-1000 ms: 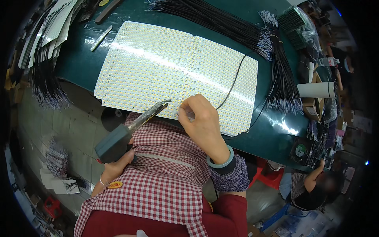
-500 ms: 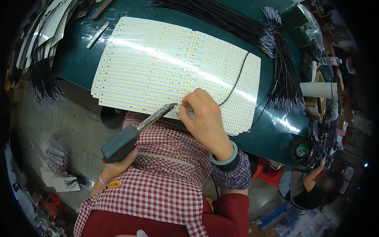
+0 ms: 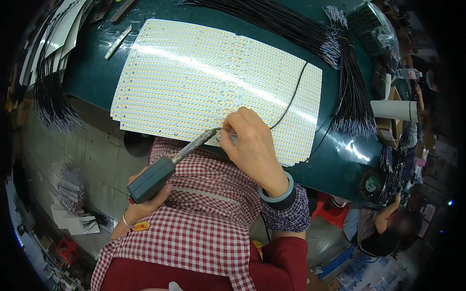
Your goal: The person solders wires onto an LED board using a soldering iron.
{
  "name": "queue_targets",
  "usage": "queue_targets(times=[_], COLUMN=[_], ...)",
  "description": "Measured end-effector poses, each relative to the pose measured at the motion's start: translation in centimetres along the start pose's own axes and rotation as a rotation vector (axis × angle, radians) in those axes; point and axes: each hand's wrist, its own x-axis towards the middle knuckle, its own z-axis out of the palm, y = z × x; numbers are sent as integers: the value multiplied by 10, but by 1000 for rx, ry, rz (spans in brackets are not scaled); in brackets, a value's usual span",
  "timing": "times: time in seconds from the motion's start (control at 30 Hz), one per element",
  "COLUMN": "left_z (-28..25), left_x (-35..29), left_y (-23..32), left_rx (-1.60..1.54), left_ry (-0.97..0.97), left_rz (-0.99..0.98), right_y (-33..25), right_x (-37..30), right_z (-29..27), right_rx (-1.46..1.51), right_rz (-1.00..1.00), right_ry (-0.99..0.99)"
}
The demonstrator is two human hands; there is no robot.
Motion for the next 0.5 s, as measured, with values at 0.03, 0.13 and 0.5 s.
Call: queue_targets(times=[0.03, 0.13, 0.5], left_z=[0, 0, 0], left_x=[-1, -15, -24], left_y=[-1, -11, -15], left_rx=[-2, 58, -52], left_ry=[-1, 35, 50], left_rz=[0, 46, -63], right_y=[0, -1, -3], right_x=[0, 0, 2], right_z=[0, -2, -8], right_rx=[-1, -18, -26], right_rz=[2, 0, 14], right_ry=[0, -7, -82])
